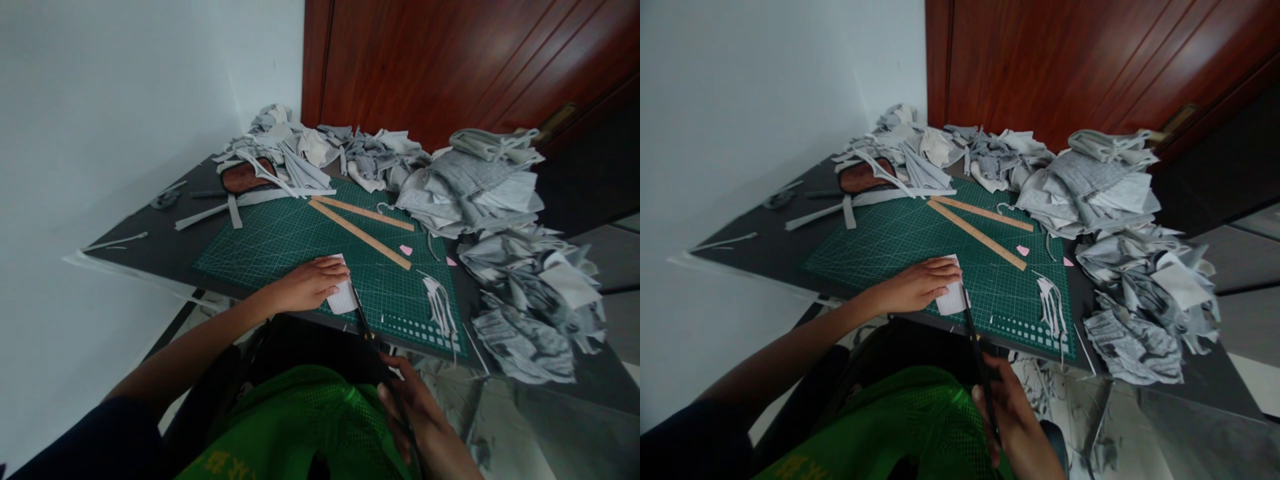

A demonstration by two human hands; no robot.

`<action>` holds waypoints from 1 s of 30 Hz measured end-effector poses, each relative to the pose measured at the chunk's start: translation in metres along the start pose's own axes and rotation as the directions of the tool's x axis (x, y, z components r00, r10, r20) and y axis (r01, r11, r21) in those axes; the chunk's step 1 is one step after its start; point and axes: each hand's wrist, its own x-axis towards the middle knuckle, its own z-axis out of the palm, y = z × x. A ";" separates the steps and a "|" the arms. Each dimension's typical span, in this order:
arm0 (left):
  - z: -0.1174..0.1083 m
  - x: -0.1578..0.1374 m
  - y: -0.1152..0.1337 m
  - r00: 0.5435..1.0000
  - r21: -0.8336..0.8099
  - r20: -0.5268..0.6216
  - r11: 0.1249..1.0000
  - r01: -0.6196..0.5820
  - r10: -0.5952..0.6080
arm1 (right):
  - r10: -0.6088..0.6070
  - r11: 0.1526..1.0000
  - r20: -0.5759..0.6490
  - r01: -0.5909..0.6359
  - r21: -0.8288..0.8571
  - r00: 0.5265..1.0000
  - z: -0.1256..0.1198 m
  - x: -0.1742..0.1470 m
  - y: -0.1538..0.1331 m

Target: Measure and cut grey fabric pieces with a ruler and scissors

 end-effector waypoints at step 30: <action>0.002 0.000 0.000 0.999 0.050 0.025 0.999 0.019 -0.020 | 0.045 0.999 0.010 -0.045 0.012 0.999 -0.003 -0.001 0.008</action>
